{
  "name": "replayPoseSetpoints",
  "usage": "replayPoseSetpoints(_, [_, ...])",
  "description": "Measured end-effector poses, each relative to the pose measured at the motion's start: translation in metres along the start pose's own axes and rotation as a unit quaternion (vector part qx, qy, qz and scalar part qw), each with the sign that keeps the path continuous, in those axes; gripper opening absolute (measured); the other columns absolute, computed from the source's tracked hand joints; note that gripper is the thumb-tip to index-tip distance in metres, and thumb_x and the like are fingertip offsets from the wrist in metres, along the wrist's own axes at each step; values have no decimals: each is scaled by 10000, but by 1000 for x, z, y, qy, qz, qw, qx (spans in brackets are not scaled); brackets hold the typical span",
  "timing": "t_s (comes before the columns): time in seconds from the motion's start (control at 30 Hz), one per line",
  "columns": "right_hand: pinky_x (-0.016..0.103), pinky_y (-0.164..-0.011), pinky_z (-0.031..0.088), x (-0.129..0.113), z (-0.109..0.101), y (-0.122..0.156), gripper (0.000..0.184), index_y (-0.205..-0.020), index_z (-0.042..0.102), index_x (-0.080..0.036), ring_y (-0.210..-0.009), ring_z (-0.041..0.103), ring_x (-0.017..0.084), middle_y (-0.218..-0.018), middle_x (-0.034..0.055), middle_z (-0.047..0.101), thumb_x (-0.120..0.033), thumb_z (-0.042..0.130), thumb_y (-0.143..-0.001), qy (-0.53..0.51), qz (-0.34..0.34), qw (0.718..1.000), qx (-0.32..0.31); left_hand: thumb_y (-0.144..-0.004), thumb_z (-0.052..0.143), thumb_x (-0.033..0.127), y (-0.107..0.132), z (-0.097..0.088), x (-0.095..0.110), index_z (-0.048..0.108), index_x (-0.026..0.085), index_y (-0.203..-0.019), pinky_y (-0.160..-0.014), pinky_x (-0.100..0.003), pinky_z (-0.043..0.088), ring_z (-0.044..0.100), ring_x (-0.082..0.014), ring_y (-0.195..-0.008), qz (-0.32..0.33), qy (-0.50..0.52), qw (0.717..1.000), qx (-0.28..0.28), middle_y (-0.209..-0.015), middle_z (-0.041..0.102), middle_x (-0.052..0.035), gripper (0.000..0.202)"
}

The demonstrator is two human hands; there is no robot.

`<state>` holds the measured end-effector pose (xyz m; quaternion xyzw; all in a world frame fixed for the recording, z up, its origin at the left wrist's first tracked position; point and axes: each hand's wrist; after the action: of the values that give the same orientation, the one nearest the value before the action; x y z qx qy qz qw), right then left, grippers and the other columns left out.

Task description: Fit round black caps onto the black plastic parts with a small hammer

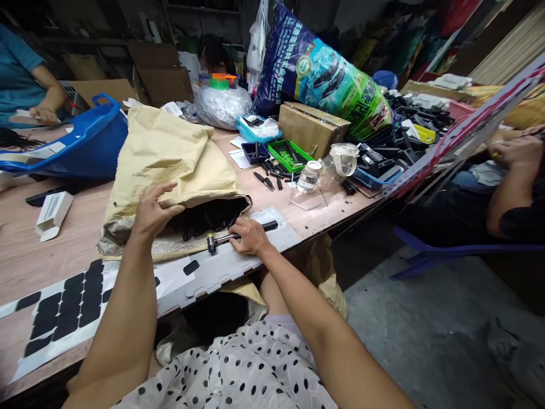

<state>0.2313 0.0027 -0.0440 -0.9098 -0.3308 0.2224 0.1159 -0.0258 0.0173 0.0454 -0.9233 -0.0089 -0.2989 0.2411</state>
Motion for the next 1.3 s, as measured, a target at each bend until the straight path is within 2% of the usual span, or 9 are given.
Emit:
replayPoseSetpoints(0.1, [338, -818, 467, 0, 1, 0, 149, -941, 719, -218, -864, 552, 221, -912, 52, 632, -275, 662, -817, 2, -1, 1000, 1, -745, 626, 300, 42, 0, -3, 645, 229, -771, -929, -441, 483, 601, -273, -938, 13, -17, 997, 75, -839, 628, -51, 78])
replayPoseSetpoints(0.23, [339, -816, 466, 1, 2, 1, 154, -951, 722, -221, -854, 549, 221, -901, 49, 629, -278, 665, -819, 7, 3, 1000, 0, -759, 576, 345, 80, 13, -14, 532, 244, -565, -740, -384, 500, 606, -248, -714, -80, -60, 995, -3, -641, 595, -49, 223])
replayPoseSetpoints(0.4, [342, -828, 467, 2, 2, 0, 147, -944, 725, -226, -863, 549, 222, -905, 46, 629, -277, 666, -820, 4, 2, 1000, -1, -755, 618, 463, 65, 35, -19, 689, 209, -768, -754, -466, 521, 677, -390, -932, -200, -121, 972, -13, -887, 711, -179, 264])
replayPoseSetpoints(0.57, [338, -814, 471, 2, 2, 0, 166, -960, 728, -218, -858, 551, 221, -902, 47, 634, -284, 667, -819, 5, 4, 1000, 1, -723, 670, 372, 42, 38, -15, 682, 214, -705, -722, -490, 520, 690, -420, -891, -243, -119, 961, -56, -789, 708, -173, 159])
replayPoseSetpoints(0.67, [337, -807, 471, 4, 3, 1, 170, -970, 727, -226, -854, 549, 220, -900, 45, 633, -287, 666, -823, 3, 2, 1000, 1, -725, 652, 320, 54, 27, -19, 713, 220, -758, -736, -460, 517, 674, -380, -868, -202, -106, 971, -71, -761, 704, -132, 122])
replayPoseSetpoints(0.8, [344, -815, 469, 6, 4, 2, 154, -949, 729, -228, -849, 545, 222, -890, 45, 626, -291, 664, -824, 5, 1, 1000, 4, -762, 630, 300, 93, 7, -25, 761, 265, -906, -811, -389, 512, 627, -275, -879, -44, -41, 994, -91, -876, 721, -60, 197])
replayPoseSetpoints(1.03, [357, -835, 470, 8, 3, 2, 155, -944, 738, -224, -872, 553, 235, -896, 56, 635, -293, 662, -829, 19, 11, 1000, 0, -876, 610, 230, 137, 0, -5, 786, 332, -1024, -846, -405, 463, 600, -254, -913, 124, -33, 983, -132, -934, 698, -56, 252])
replayPoseSetpoints(1.13, [358, -841, 469, 8, 2, 2, 170, -964, 740, -226, -886, 558, 238, -910, 58, 639, -300, 663, -833, 20, 12, 1000, -5, -883, 614, 213, 139, 8, 4, 775, 338, -1082, -859, -416, 452, 593, -267, -953, 140, -57, 977, -149, -970, 710, -63, 284])
replayPoseSetpoints(1.3, [356, -840, 470, 8, 2, 2, 179, -984, 740, -235, -887, 560, 238, -922, 54, 640, -317, 664, -844, 22, 13, 1000, -7, -838, 684, 234, 141, 20, -4, 738, 310, -1156, -867, -398, 467, 590, -258, -935, 74, -24, 977, -197, -945, 719, -37, 332])
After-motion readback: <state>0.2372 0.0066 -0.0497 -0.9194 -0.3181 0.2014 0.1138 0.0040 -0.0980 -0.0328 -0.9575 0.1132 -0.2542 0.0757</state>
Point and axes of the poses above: each hand's wrist, its own y-axis away from the middle knuckle, its own z-axis out of the palm, x = y × z
